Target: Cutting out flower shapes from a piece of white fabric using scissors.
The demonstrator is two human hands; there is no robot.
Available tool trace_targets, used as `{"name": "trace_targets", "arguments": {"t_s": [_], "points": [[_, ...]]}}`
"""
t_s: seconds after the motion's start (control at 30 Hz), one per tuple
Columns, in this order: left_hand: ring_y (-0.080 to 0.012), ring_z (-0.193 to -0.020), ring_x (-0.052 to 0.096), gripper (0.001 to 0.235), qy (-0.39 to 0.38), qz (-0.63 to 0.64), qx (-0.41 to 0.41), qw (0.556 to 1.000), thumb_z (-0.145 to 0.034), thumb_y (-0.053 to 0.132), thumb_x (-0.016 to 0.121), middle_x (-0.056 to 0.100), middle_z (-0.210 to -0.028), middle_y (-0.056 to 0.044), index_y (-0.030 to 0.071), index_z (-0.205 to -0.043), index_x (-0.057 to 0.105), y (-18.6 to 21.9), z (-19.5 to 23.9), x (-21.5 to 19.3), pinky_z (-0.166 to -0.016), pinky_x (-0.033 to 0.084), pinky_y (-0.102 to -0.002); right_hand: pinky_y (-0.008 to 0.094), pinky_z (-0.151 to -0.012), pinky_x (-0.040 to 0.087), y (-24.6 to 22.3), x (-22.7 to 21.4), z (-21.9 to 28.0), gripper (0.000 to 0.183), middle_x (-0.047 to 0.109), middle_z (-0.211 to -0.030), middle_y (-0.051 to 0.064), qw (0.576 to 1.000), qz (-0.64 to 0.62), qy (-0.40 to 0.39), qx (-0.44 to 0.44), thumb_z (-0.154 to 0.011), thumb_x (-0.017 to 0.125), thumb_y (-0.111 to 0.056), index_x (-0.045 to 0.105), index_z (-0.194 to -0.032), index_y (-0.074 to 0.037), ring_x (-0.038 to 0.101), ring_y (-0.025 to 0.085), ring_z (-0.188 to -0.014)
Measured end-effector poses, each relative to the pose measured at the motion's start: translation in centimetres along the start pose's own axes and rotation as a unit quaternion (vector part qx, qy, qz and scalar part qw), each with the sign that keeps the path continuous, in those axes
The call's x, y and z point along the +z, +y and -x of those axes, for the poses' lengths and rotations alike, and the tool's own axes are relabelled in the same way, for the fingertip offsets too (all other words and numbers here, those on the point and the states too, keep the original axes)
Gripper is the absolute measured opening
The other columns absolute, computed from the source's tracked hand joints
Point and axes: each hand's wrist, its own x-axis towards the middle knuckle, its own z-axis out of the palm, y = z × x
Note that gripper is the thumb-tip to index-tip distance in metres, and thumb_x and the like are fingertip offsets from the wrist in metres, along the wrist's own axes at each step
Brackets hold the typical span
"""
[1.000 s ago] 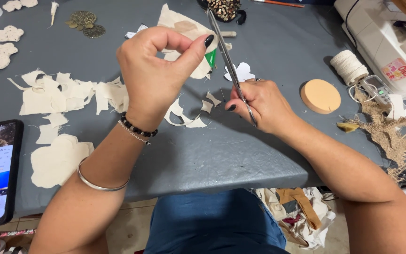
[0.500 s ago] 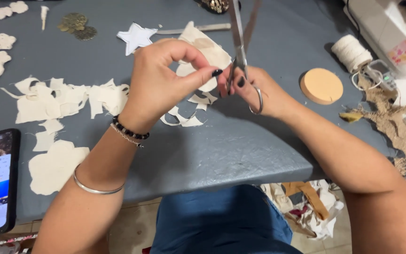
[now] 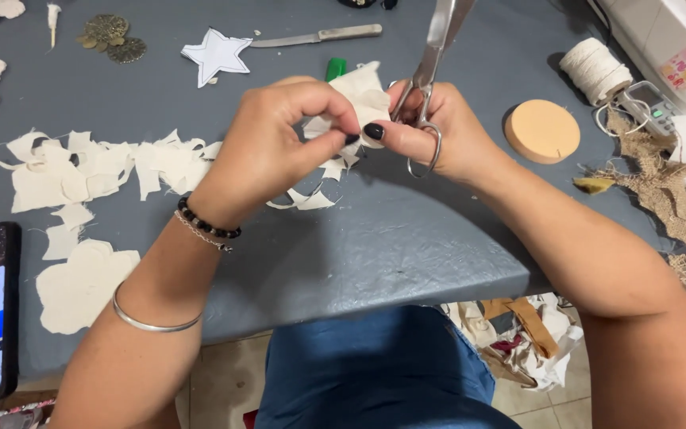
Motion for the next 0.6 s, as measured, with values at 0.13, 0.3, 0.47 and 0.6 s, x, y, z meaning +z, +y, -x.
{"name": "trace_targets", "arguments": {"t_s": [0.13,0.3,0.47,0.6], "points": [[-0.0077,-0.088,0.061,0.018,0.046,0.079,-0.009,0.996,-0.09,0.001,0.063,0.072,-0.101,0.002,0.012,-0.1,0.073,-0.3,-0.1,-0.2,-0.076,0.046,-0.022,0.018,-0.06,0.034,0.2,0.1,-0.1,0.012,0.059,-0.076,-0.01,1.0,-0.013,-0.009,0.004,-0.095,0.073,-0.022,0.07,-0.093,-0.011,0.047,-0.001,-0.068],[-0.011,-0.103,0.063,0.022,0.088,0.176,-0.014,0.98,-0.092,-0.005,0.06,0.066,-0.123,-0.012,0.011,-0.102,0.072,-0.2,0.1,0.5,-0.079,0.05,-0.02,0.02,-0.065,0.039,1.1,0.5,-0.2,0.015,0.06,-0.079,-0.008,1.0,-0.012,0.001,-0.019,-0.096,0.074,-0.021,0.067,-0.086,-0.011,0.05,0.002,-0.073],[-0.016,-0.133,0.058,0.018,0.064,0.243,-0.024,0.968,-0.095,-0.001,0.067,0.057,-0.145,-0.019,0.012,-0.103,0.075,-0.8,0.2,1.5,-0.09,0.051,-0.022,0.021,-0.071,0.043,0.6,0.4,-0.3,0.018,0.06,-0.079,-0.011,0.998,-0.029,0.03,-0.039,-0.095,0.073,-0.026,0.067,-0.085,-0.013,0.052,0.003,-0.076],[-0.0053,-0.088,0.062,0.023,0.043,0.2,-0.049,0.978,-0.097,0.002,0.065,0.068,-0.108,-0.002,0.012,-0.114,0.076,-0.8,0.3,2.3,-0.07,0.049,-0.016,0.022,-0.07,0.043,1.0,0.4,-0.2,0.019,0.063,-0.078,-0.006,0.998,-0.025,0.02,-0.057,-0.098,0.071,-0.025,0.067,-0.085,-0.011,0.054,0.004,-0.074]]}}
